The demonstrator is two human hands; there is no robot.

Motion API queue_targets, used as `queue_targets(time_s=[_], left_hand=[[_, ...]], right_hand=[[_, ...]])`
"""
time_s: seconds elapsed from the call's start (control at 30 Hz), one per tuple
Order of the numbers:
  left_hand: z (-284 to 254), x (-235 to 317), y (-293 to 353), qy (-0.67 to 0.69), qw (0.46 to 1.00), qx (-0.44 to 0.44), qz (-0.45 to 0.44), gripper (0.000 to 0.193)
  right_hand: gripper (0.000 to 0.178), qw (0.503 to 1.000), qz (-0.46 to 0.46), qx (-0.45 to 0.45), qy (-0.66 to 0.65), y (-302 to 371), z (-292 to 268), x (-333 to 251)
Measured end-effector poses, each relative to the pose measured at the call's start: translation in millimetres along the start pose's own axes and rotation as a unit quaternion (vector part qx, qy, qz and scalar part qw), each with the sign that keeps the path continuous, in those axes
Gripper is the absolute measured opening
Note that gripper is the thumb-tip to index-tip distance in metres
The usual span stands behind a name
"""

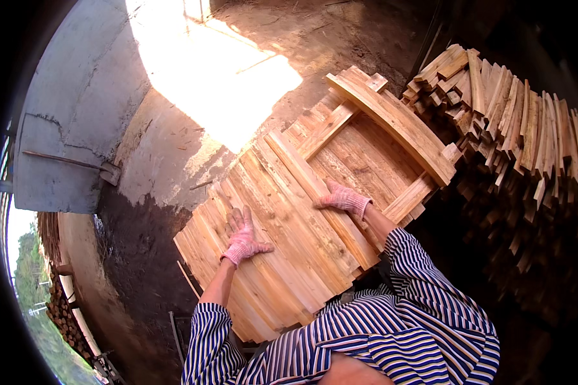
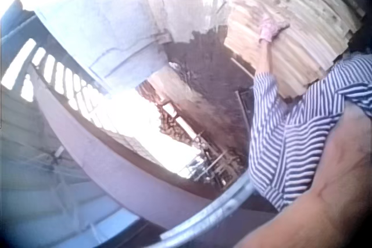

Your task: The person stacks wooden planks and beams in a workshop. They pick up pieces of wood from a large pile and arrange them into a neat stack on a wooden pallet.

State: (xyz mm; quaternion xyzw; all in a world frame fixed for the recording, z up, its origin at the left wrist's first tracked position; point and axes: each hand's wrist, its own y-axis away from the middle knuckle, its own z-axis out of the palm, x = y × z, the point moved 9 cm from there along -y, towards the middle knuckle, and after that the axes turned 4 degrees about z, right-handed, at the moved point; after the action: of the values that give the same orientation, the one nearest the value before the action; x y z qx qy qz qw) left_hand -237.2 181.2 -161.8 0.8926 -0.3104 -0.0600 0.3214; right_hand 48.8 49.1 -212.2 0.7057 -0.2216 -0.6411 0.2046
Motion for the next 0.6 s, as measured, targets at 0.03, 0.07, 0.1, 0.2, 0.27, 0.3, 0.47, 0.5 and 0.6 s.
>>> queue_targets(time_s=[0.03,0.07,0.1,0.2,0.27,0.3,0.47,0.5,0.6], left_hand=[[-0.4,1.7,0.0,0.014,1.000,0.005,0.005,0.162],[0.7,2.1,0.0,0.021,1.000,-0.001,0.005,0.163],[0.8,3.1,-0.7,0.023,1.000,-0.002,0.005,0.163],[2.7,5.0,-0.8,0.026,1.000,-0.016,-0.003,0.164],[1.6,7.1,-0.3,0.012,1.000,-0.012,0.000,0.163],[0.9,9.2,-0.7,0.006,1.000,-0.012,0.009,0.163],[-2.5,10.4,0.4,-0.003,1.000,-0.013,0.008,0.164],[-3.1,10.8,0.6,0.004,1.000,-0.012,0.009,0.164],[-3.5,11.0,-1.1,0.000,1.000,-0.012,0.010,0.163]], right_hand=[[0.114,1.000,-0.007,0.009,0.017,-0.2,9.8,0.2],[0.111,0.997,-0.014,0.064,0.048,0.6,-0.3,-2.5],[0.108,0.993,-0.021,0.044,0.104,0.7,-2.7,-7.2],[0.092,0.924,0.004,0.234,0.301,17.0,-82.7,-30.4],[0.074,0.787,0.023,0.406,0.464,41.9,-154.1,-54.5],[0.067,0.729,0.075,0.448,0.512,45.4,-188.0,-59.9],[0.062,0.803,0.137,0.316,0.486,34.0,-269.2,-29.9],[0.066,0.796,0.131,0.326,0.493,36.4,-277.2,-29.9],[0.075,0.781,0.089,0.365,0.498,41.1,-287.8,-37.7]])
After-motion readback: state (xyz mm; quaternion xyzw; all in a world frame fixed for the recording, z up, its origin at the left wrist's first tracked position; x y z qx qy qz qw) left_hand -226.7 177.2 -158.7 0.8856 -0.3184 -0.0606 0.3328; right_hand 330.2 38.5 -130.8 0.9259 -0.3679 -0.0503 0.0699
